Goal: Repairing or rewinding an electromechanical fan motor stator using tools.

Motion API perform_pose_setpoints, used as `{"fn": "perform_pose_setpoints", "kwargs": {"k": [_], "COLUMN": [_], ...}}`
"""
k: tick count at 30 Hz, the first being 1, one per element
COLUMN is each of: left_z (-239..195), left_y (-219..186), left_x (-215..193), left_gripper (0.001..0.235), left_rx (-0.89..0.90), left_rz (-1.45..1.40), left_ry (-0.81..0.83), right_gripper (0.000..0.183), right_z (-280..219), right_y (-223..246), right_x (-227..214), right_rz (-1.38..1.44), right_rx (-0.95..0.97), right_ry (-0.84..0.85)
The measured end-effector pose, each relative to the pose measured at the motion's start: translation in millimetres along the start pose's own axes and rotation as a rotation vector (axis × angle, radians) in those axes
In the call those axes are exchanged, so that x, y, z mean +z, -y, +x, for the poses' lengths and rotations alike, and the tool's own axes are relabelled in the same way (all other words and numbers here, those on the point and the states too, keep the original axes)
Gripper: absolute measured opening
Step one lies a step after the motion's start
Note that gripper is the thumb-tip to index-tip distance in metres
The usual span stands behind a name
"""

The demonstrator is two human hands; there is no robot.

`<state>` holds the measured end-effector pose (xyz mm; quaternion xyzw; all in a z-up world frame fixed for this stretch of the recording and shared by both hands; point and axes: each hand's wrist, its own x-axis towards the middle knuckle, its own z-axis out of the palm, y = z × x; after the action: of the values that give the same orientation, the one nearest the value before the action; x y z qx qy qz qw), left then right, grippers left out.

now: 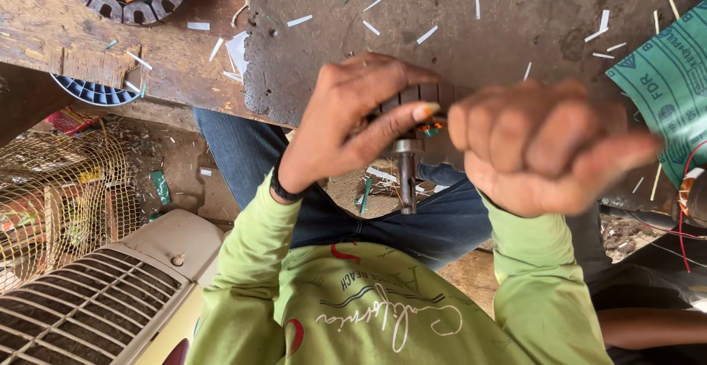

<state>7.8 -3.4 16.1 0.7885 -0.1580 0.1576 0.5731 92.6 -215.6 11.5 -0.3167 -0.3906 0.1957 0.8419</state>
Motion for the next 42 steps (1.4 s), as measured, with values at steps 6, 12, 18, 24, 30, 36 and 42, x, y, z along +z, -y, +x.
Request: {"fn": "perform_pose_setpoints", "kwargs": {"k": [6, 12, 18, 24, 30, 36, 42], "left_z": [-1, -9, -12, -10, -12, -12, -11], "left_y": [-7, -6, -5, -5, -7, -8, -12], "left_x": [2, 2, 3, 2, 3, 5, 7], "left_gripper": [0.026, 0.026, 0.025, 0.025, 0.025, 0.026, 0.028], "left_rx": [0.056, 0.117, 0.139, 0.128, 0.13, 0.148, 0.174], "left_rz": [0.018, 0.121, 0.121, 0.146, 0.167, 0.195, 0.244], "left_ry": [0.021, 0.009, 0.017, 0.022, 0.034, 0.023, 0.045], "right_gripper": [0.061, 0.048, 0.036, 0.039, 0.052, 0.063, 0.065], "right_z": [-6, -37, -35, -21, -10, -3, 3], "right_y": [17, 55, 54, 40, 42, 37, 36], "right_x": [-2, -34, -22, 8, 8, 7, 33], "right_rz": [-0.066, -0.021, 0.067, 0.078, -0.023, -0.062, -0.203], "right_rx": [-0.01, -0.116, -0.198, -0.192, -0.028, 0.03, 0.115], "right_ry": [0.166, -0.148, -0.169, -0.1, 0.112, 0.223, 0.071]}}
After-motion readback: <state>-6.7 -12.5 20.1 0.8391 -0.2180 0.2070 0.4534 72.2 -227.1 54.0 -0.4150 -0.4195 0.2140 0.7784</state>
